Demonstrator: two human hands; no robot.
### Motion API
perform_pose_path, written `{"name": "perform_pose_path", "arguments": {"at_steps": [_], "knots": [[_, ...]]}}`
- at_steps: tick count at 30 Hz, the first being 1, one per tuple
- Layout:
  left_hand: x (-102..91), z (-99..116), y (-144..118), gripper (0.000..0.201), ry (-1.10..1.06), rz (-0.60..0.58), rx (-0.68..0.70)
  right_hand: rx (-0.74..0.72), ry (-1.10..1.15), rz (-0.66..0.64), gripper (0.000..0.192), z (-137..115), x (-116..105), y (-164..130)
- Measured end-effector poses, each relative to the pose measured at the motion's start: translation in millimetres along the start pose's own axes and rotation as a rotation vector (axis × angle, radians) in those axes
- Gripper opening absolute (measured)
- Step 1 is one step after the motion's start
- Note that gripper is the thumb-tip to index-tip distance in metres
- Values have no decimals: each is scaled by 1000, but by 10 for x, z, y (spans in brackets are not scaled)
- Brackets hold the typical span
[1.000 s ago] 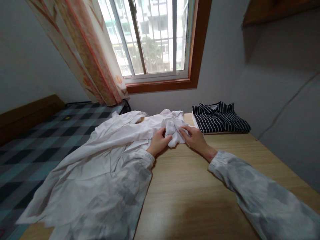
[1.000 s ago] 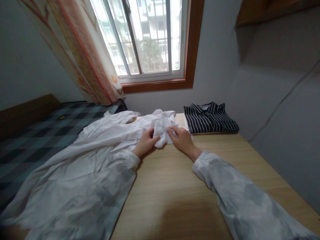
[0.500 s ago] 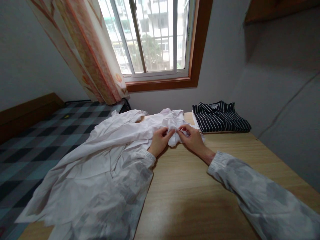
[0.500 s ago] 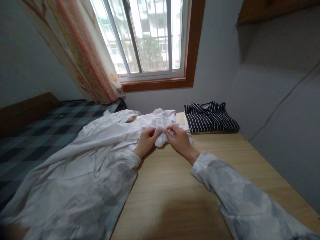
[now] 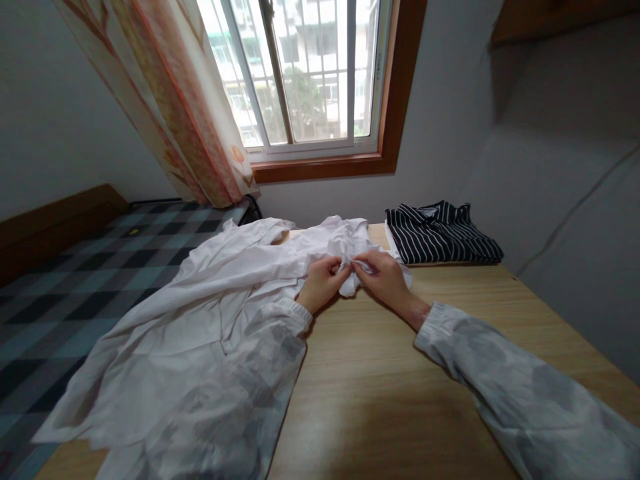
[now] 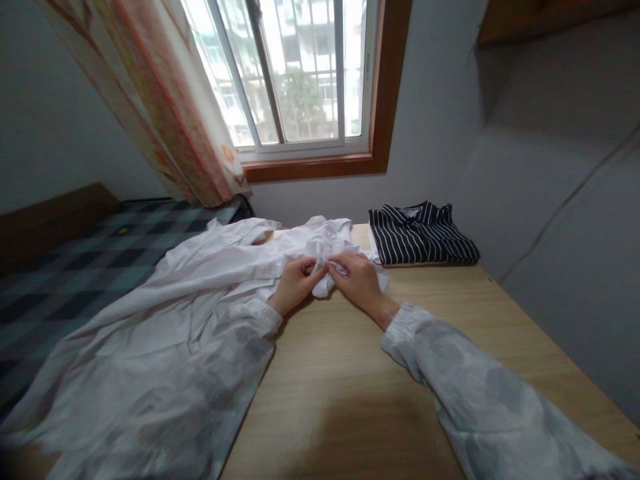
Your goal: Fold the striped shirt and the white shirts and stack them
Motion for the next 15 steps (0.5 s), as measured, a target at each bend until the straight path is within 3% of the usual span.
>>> {"name": "perform_pose_path", "arguments": {"at_steps": [9, 15], "knots": [[-1, -12, 12, 55, -247, -45, -38, -61, 39, -61, 19, -66, -52, 13], [-12, 58, 17, 59, -376, -57, -53, -86, 5, -56, 14, -56, -38, 13]]}}
Point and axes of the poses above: each hand's wrist, its own y-axis towards the middle knuckle, its own x-axis out of the palm, z = x × y, the point moved 1 cm from there along y, towards the middle knuckle, and after that the axes turned 13 degrees about -z, right-handed, at the moved point
